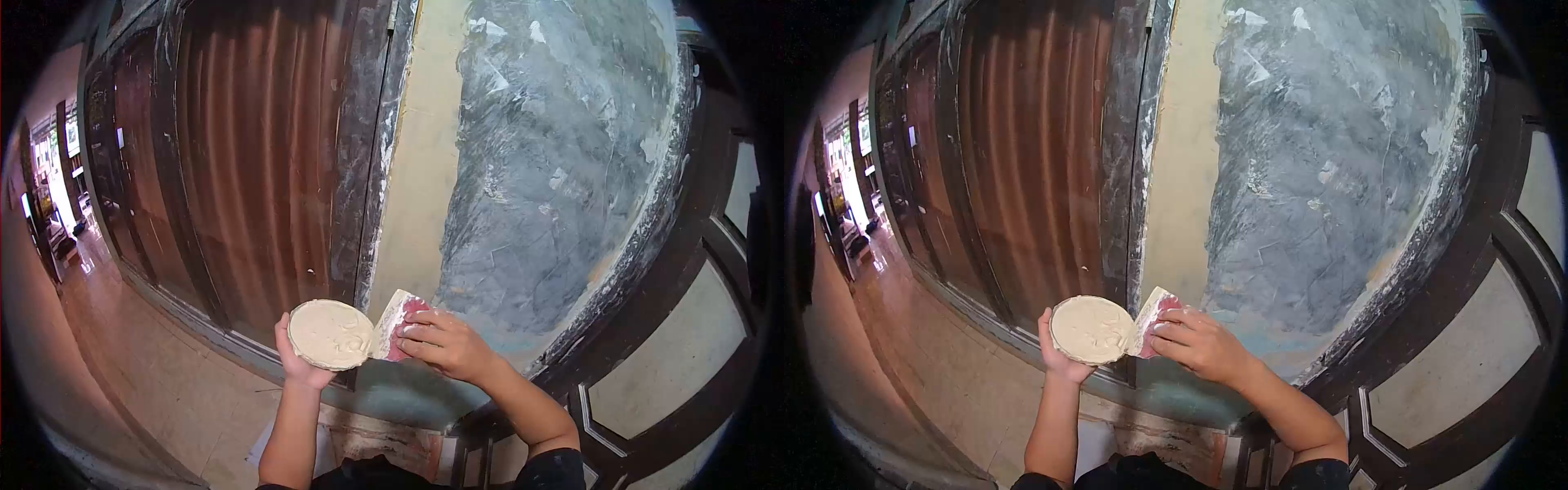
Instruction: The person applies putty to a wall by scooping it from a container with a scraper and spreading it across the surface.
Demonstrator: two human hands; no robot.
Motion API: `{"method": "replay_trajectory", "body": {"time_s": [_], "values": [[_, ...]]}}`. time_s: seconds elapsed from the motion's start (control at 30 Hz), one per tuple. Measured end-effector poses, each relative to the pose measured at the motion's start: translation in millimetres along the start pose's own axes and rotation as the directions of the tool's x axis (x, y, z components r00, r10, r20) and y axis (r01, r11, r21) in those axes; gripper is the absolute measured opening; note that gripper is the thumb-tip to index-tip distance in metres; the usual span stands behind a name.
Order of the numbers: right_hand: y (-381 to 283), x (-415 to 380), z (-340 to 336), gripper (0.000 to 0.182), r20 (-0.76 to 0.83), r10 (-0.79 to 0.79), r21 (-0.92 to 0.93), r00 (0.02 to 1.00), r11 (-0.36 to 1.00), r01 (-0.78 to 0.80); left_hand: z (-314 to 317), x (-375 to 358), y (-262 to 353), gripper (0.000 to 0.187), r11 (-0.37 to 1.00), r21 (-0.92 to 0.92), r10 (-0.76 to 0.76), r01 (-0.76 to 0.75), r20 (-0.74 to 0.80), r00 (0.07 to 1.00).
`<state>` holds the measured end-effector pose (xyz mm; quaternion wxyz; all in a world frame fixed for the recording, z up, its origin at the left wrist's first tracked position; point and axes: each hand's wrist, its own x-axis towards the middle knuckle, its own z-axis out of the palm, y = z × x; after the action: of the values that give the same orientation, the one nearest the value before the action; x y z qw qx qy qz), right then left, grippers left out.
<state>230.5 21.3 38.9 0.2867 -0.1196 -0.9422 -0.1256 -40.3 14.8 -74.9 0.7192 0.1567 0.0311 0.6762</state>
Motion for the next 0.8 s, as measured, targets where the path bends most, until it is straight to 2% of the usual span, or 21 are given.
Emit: {"method": "replay_trajectory", "body": {"time_s": [0.13,0.5,0.57,0.63,0.73,0.8], "values": [[-2,-4,2,0.030,0.001,0.009,0.000,1.000,1.000,-0.009,-4,3,-3,0.078,1.000,0.013,0.005,-0.005,0.018,1.000],[-9,-12,16,0.036,-0.055,0.060,0.104,0.997,0.993,-0.054,-4,6,-14,0.075,0.996,0.082,0.030,-0.025,-0.059,0.998],[-12,-12,19,0.042,-0.104,0.079,0.122,0.991,0.990,-0.066,-4,7,-15,0.075,0.999,0.050,0.000,0.002,-0.034,0.999],[-12,-17,27,0.036,-0.129,0.120,0.097,0.984,0.989,-0.108,-11,9,-17,0.077,0.996,0.093,0.003,0.001,-0.044,0.999],[-16,-19,30,0.029,-0.196,0.184,-0.002,0.963,0.982,-0.188,-11,8,-18,0.078,0.998,0.063,0.002,0.004,-0.101,0.995],[-8,-23,36,0.022,-0.329,0.289,0.041,0.899,0.956,-0.292,-9,2,-17,0.078,0.996,0.030,-0.082,0.081,0.043,0.996]]}}
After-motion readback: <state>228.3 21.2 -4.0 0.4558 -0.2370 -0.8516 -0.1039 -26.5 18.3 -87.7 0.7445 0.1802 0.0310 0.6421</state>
